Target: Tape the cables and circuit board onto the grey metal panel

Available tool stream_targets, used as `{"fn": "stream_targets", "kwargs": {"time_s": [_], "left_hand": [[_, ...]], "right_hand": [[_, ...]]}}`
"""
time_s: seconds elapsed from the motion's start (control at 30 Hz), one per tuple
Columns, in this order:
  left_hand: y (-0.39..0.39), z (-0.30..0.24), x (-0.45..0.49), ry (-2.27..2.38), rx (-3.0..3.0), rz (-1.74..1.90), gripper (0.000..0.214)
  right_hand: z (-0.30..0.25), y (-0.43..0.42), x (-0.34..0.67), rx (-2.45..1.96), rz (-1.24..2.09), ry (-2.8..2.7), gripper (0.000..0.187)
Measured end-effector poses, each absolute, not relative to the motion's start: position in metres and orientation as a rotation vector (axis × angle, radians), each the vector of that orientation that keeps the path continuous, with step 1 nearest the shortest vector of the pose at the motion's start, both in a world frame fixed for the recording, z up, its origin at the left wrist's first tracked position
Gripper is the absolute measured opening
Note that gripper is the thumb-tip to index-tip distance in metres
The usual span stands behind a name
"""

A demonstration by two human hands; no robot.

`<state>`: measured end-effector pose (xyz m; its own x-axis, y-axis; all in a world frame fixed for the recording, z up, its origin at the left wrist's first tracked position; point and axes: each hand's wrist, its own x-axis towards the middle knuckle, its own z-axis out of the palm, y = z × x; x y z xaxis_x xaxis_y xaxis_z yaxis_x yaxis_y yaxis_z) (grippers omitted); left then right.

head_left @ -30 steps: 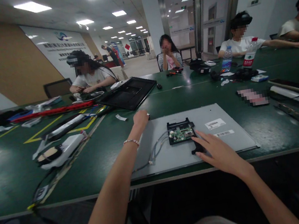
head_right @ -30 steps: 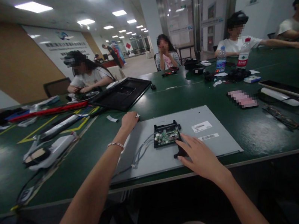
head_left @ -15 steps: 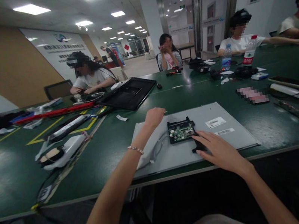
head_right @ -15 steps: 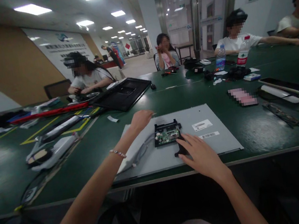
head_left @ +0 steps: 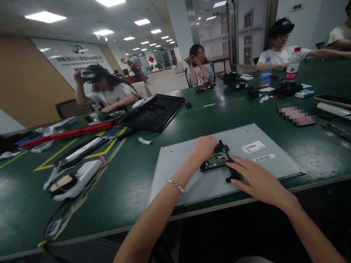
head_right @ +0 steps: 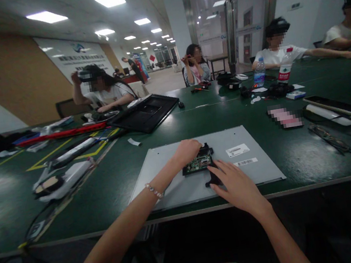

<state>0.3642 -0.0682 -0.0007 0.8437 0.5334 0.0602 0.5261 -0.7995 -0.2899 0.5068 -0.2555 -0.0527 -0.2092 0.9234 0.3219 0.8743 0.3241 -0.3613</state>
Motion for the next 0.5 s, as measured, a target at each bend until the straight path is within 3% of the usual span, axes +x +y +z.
{"fn": "stream_targets", "kwargs": {"time_s": [0.5], "left_hand": [[-0.044,0.009,0.334,-1.026,-2.947,-0.183,0.032]], "right_hand": [[-0.053,-0.256,0.506,-1.584,0.162,-2.104,0.053]]}}
